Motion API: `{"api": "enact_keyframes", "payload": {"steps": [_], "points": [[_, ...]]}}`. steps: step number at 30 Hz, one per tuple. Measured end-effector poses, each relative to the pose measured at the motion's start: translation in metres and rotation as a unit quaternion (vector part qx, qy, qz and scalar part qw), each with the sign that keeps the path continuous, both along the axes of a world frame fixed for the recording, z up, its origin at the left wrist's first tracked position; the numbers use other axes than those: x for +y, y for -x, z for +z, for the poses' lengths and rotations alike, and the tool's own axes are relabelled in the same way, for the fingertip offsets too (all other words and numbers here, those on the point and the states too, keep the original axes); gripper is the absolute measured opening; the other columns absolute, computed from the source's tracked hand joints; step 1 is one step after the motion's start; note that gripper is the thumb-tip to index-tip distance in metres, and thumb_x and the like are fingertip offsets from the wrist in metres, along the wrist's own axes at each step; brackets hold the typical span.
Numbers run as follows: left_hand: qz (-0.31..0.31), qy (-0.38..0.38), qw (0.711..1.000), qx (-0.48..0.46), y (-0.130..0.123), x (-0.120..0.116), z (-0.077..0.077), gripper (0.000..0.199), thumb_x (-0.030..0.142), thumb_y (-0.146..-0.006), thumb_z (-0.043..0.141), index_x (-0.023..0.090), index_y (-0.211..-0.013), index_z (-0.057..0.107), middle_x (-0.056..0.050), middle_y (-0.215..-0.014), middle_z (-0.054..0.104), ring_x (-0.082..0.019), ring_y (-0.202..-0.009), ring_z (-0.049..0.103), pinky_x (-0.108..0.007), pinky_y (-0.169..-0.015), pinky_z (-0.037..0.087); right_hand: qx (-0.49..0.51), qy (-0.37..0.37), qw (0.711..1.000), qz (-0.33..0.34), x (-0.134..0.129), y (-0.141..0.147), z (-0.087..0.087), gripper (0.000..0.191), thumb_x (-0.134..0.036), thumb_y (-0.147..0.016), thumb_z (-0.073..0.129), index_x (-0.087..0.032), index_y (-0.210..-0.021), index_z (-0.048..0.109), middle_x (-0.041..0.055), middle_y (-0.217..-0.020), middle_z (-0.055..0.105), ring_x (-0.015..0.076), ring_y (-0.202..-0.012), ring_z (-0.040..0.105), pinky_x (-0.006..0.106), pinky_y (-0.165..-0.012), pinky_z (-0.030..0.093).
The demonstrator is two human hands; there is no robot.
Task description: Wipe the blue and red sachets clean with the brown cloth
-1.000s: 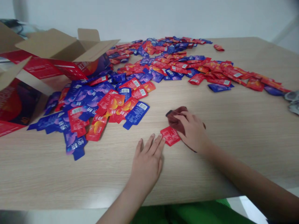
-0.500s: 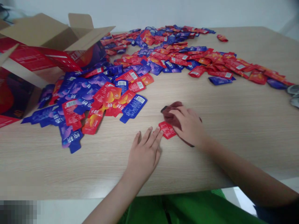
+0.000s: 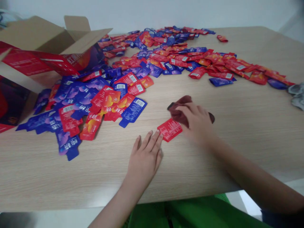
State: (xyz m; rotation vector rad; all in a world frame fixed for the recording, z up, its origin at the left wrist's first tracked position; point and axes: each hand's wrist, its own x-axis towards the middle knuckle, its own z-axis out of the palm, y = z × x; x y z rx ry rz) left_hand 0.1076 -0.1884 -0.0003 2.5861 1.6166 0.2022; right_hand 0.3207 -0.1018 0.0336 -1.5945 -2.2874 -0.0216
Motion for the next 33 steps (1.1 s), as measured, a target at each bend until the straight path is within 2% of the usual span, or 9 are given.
{"api": "enact_keyframes", "payload": {"steps": [3,6,10,14,19,22,26,30,33], "points": [[-0.01,0.001,1.0,-0.009,0.003,0.002,-0.001,0.046,0.028,-0.099,0.037,0.022,-0.145,0.043,-0.003,-0.151,0.041,-0.026,-0.138,0.04,-0.052,-0.11,0.033,0.128,-0.023,0.991,-0.03,0.007,-0.014,0.015,0.037,-0.026,-0.086,0.053,-0.027,-0.123,0.052,0.011,-0.122,0.057,0.032,-0.107,0.054,0.048,-0.088,0.043],[-0.026,0.005,1.0,-0.016,0.006,0.004,-0.001,0.045,0.029,-0.099,0.038,0.023,-0.143,0.045,-0.005,-0.15,0.044,-0.027,-0.138,0.04,-0.052,-0.108,0.033,0.193,0.004,0.98,0.051,-0.002,0.009,0.022,0.038,-0.025,-0.088,0.05,-0.028,-0.126,0.048,0.0086,-0.125,0.056,0.028,-0.112,0.053,0.044,-0.092,0.044],[-0.023,0.02,0.999,-0.016,0.007,0.005,0.0,0.037,0.029,-0.098,0.04,0.021,-0.13,0.058,-0.008,-0.138,0.058,-0.029,-0.134,0.045,-0.054,-0.107,0.032,0.04,0.068,0.986,0.146,-0.018,0.049,-0.002,0.042,-0.03,-0.084,0.059,-0.022,-0.125,0.054,0.0126,-0.123,0.057,0.0323,-0.103,0.052,0.048,-0.086,0.042],[-0.025,0.01,0.999,-0.021,0.007,0.004,-0.002,0.044,0.029,-0.099,0.04,0.024,-0.143,0.044,-0.005,-0.149,0.046,-0.026,-0.14,0.038,-0.053,-0.107,0.033,-0.021,0.065,0.996,0.058,-0.006,0.02,-0.024,0.045,-0.03,-0.084,0.058,-0.019,-0.127,0.053,0.0149,-0.124,0.057,0.0344,-0.105,0.052,0.049,-0.086,0.041],[-0.033,0.011,0.999,-0.024,0.008,0.005,-0.003,0.046,0.029,-0.099,0.039,0.026,-0.145,0.04,-0.004,-0.152,0.041,-0.025,-0.141,0.034,-0.052,-0.107,0.033,0.05,0.027,0.997,-0.054,0.012,-0.017,-0.006,0.037,-0.029,-0.086,0.053,-0.02,-0.121,0.055,0.0152,-0.121,0.058,0.0337,-0.106,0.055,0.048,-0.087,0.043],[-0.03,0.017,0.999,-0.02,0.006,0.005,0.0,0.043,0.03,-0.099,0.039,0.025,-0.142,0.045,-0.005,-0.15,0.045,-0.026,-0.141,0.036,-0.054,-0.106,0.033,0.088,-0.011,0.996,0.026,-0.001,0.012,0.006,0.04,-0.026,-0.084,0.055,-0.019,-0.123,0.053,0.0139,-0.124,0.056,0.0312,-0.106,0.054,0.046,-0.089,0.044],[-0.018,0.027,0.999,-0.01,0.005,0.004,0.002,0.039,0.03,-0.099,0.041,0.023,-0.135,0.054,-0.007,-0.143,0.053,-0.028,-0.138,0.04,-0.055,-0.107,0.032,-0.007,0.06,0.986,0.156,-0.018,0.039,-0.004,0.041,-0.029,-0.084,0.058,-0.021,-0.124,0.055,0.0123,-0.121,0.059,0.0312,-0.101,0.054,0.047,-0.085,0.045],[-0.035,0.041,0.998,-0.023,0.011,0.007,0.004,0.045,0.026,-0.099,0.041,0.026,-0.144,0.043,-0.003,-0.151,0.044,-0.025,-0.14,0.036,-0.053,-0.106,0.034,0.016,0.116,0.99,0.076,0.0,-0.005,-0.013,0.044,-0.025,-0.082,0.055,-0.02,-0.126,0.054,0.0137,-0.126,0.057,0.0319,-0.109,0.056,0.047,-0.091,0.045],[-0.054,0.058,0.996,-0.043,0.016,0.017,0.013,0.042,0.023,-0.098,0.041,0.027,-0.139,0.049,-0.003,-0.147,0.049,-0.025,-0.136,0.041,-0.049,-0.1,0.04,0.099,0.198,0.972,0.084,0.018,-0.049,0.001,0.04,-0.025,-0.08,0.057,-0.025,-0.121,0.056,0.0076,-0.122,0.063,0.0269,-0.106,0.061,0.042,-0.091,0.048]]}}
